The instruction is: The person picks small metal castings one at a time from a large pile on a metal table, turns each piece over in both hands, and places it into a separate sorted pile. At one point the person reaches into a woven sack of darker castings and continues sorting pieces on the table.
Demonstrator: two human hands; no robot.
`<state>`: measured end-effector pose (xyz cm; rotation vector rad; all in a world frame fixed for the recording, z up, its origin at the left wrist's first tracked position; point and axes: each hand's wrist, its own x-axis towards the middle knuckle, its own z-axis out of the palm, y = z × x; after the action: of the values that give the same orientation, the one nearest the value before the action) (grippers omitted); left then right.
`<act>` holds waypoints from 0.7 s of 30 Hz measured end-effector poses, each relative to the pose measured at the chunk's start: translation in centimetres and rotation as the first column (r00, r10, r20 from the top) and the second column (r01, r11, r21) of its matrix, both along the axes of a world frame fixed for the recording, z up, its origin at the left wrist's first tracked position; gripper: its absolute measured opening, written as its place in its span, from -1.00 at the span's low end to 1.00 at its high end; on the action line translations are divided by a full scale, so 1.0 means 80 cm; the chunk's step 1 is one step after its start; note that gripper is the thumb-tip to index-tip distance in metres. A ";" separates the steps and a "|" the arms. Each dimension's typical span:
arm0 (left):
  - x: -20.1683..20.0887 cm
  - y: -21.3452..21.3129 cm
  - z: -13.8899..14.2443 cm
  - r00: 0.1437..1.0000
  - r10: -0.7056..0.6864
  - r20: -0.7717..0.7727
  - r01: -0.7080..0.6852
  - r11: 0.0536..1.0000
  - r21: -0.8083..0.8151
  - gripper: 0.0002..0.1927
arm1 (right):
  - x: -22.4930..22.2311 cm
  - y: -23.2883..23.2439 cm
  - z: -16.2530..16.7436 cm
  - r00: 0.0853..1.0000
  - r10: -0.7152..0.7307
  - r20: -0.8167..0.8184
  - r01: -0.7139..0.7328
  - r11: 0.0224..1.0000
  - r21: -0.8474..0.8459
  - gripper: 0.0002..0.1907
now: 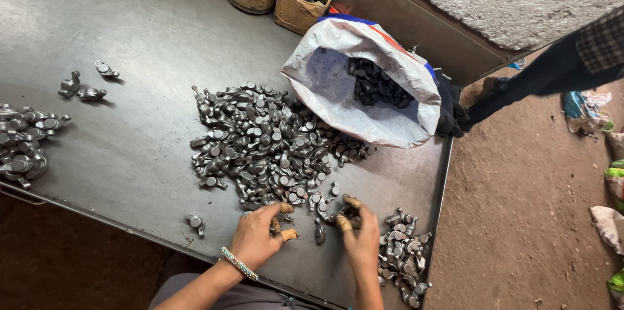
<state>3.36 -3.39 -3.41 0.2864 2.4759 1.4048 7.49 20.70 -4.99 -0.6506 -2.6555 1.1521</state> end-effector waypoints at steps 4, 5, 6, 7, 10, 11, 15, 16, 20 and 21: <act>-0.004 0.000 0.001 1.000 0.004 0.028 -0.004 1.000 0.012 -0.57 | -0.012 -0.007 -0.011 1.000 -0.003 -0.008 0.001 0.962 -0.272 -0.74; -0.005 0.000 0.001 1.000 0.009 0.030 -0.010 0.999 0.045 -0.57 | -0.012 -0.005 -0.014 0.999 0.001 -0.047 -0.017 0.940 -0.340 -0.76; -0.006 -0.001 0.001 0.999 0.014 0.034 -0.017 0.997 0.079 -0.57 | -0.010 -0.003 -0.019 0.996 0.003 -0.084 -0.037 0.913 -0.407 -0.77; -0.006 -0.001 0.002 0.999 0.019 0.040 -0.023 0.993 0.112 -0.57 | -0.006 -0.001 -0.024 0.989 0.007 -0.150 -0.072 0.897 -0.436 -0.77; -0.007 0.002 0.002 0.998 0.011 0.063 -0.019 0.991 0.131 -0.52 | 0.007 0.003 -0.038 0.955 -0.026 -0.296 -0.144 0.829 -0.540 -0.75; -0.007 0.005 0.002 0.998 0.007 0.059 -0.016 0.987 0.162 -0.51 | 0.011 0.003 -0.042 0.949 -0.062 -0.310 -0.142 0.793 -0.593 -0.74; -0.012 0.015 0.001 1.000 -0.014 -0.006 0.015 0.954 0.298 -0.52 | 0.021 -0.009 -0.050 0.922 -0.106 -0.373 -0.190 0.715 -0.673 -0.74; -0.014 0.015 0.000 0.999 -0.020 -0.034 0.030 0.942 0.335 -0.53 | 0.021 -0.013 -0.050 0.918 -0.116 -0.380 -0.190 0.711 -0.677 -0.74; -0.019 0.015 -0.008 0.999 -0.019 -0.046 0.034 0.934 0.356 -0.63 | 0.022 -0.017 -0.048 0.917 -0.139 -0.373 -0.170 0.711 -0.682 -0.74; -0.020 0.015 -0.011 0.999 -0.019 -0.033 0.030 0.933 0.359 -0.65 | 0.021 -0.017 -0.048 0.920 -0.139 -0.367 -0.164 0.714 -0.681 -0.74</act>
<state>1.76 -2.16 -4.29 0.4125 2.2126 1.8520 9.18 19.37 -8.85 -0.4168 -1.8269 2.0756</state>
